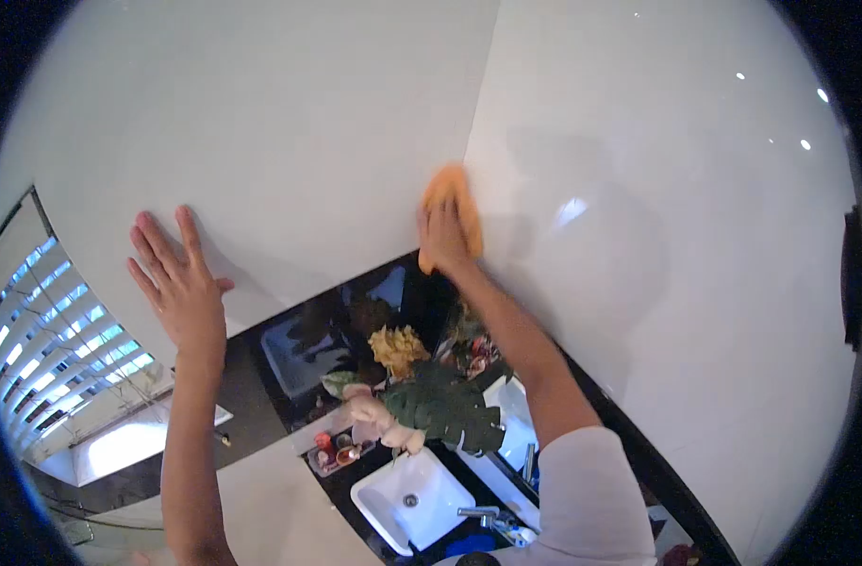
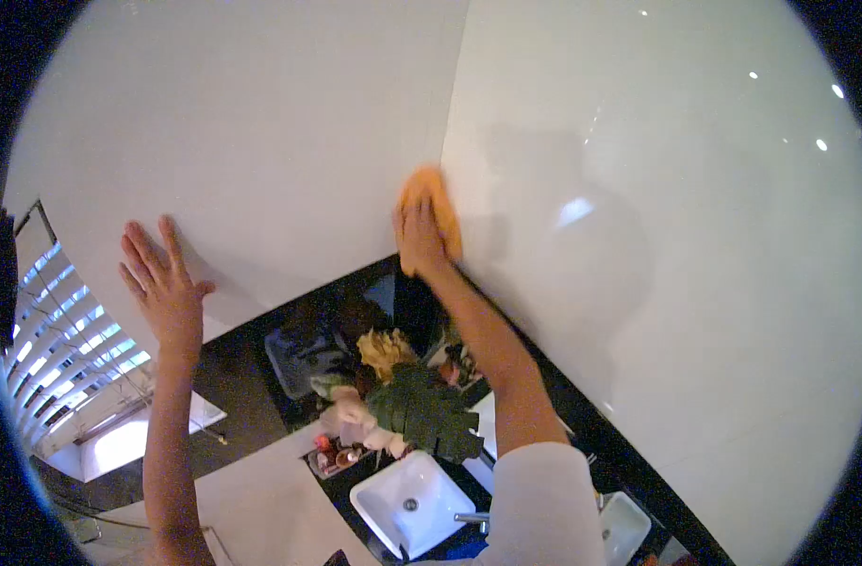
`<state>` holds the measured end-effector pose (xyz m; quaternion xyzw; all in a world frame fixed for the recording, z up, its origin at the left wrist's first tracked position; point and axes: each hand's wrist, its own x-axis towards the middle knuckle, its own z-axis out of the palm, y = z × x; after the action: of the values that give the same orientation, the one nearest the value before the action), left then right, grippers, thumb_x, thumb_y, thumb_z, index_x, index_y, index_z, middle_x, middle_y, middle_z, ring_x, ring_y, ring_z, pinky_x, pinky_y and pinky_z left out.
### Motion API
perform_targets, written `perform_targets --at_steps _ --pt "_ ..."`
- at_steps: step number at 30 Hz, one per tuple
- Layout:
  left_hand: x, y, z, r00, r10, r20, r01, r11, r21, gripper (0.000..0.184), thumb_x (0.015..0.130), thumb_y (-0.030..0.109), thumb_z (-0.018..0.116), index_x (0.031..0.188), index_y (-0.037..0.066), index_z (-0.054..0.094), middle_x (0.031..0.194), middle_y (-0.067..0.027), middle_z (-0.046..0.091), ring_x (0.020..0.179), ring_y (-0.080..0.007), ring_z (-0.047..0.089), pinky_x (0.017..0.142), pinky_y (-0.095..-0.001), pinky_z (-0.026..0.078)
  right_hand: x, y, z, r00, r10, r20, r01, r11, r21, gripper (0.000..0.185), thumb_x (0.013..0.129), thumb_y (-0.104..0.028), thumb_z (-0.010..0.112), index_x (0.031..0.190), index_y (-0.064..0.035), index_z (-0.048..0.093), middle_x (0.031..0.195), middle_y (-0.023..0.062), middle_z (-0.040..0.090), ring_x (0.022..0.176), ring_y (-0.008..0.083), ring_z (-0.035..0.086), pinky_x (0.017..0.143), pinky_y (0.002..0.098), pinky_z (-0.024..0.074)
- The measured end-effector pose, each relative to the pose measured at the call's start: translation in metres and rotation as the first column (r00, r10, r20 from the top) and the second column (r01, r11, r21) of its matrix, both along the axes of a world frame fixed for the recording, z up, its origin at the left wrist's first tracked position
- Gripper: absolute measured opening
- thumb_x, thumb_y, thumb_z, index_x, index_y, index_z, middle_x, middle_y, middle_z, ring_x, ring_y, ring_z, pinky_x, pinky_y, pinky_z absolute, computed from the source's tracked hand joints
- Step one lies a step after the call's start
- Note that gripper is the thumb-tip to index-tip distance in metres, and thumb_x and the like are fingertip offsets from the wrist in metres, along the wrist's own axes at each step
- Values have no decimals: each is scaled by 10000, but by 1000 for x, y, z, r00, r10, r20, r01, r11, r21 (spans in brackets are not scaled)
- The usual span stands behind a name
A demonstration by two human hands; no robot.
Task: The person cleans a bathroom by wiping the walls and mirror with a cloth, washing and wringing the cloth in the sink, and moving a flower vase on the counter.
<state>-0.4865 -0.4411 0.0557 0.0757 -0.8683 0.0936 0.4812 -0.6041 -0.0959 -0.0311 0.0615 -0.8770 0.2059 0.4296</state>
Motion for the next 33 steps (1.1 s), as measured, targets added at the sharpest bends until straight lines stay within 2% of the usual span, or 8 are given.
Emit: perform_targets --at_steps 4,7,14,17,18,21,31,33 --pt "0 -4 -1 1000 -25 13 25 1000 17 1231 402 366 810 1418 189 136 1451 -220 97 1346 -353 124 1057 -493 207 24 2 28 987 60 152 -59 998 -13 466 883 -295 435 1144 91 420 1121 291 442 1077 421 429 947 462 336" --pt "-2 -4 -4 998 -58 -20 58 998 10 1256 378 366 812 1418 185 130 1449 -226 95 1344 -357 127 1061 -492 201 9 29 147 967 -255 -15 198 710 675 307 753 -177 514 957 48 556 907 200 571 920 321 547 801 421 462" --pt "2 1 2 999 -33 41 30 998 63 1178 434 319 802 1408 189 153 1443 -235 104 1335 -369 150 1062 -494 212 48 68 453 779 -438 -449 623 622 474 342 897 -252 401 950 37 576 837 171 633 712 241 619 598 324 495" --pt "2 3 2 997 -60 49 55 995 84 1180 444 315 803 1411 176 140 1441 -245 96 1336 -380 133 1068 -495 196 32 30 453 895 160 -417 -206 976 -68 251 858 -216 437 881 -8 577 791 128 619 653 228 586 546 308 461" --pt "1 1 0 997 -79 21 78 995 61 1182 447 316 805 1411 167 136 1439 -250 91 1336 -386 124 1072 -496 181 15 17 450 681 623 -385 -680 733 -18 263 864 -237 431 873 -18 576 786 128 594 671 257 558 583 356 449" --pt "4 -1 1 992 -117 45 113 989 92 1181 455 316 805 1412 170 129 1440 -249 81 1338 -383 120 1072 -499 178 -9 -111 380 754 142 -641 -65 988 142 162 740 -165 509 681 -25 565 646 108 557 621 227 537 596 386 435" --pt "7 -8 -1 991 -130 33 129 991 35 1172 450 366 792 1408 178 142 1434 -252 113 1331 -381 153 1064 -507 195 87 -243 368 344 933 -107 -407 251 878 156 594 -227 612 595 -99 522 699 27 554 675 200 540 605 334 436" --pt "6 -8 1 992 -114 54 111 993 49 1170 463 389 783 1412 182 131 1435 -255 105 1332 -389 140 1068 -512 179 39 -171 384 484 785 -386 -450 602 660 161 689 -244 537 673 -83 541 754 59 571 732 225 556 659 357 446"
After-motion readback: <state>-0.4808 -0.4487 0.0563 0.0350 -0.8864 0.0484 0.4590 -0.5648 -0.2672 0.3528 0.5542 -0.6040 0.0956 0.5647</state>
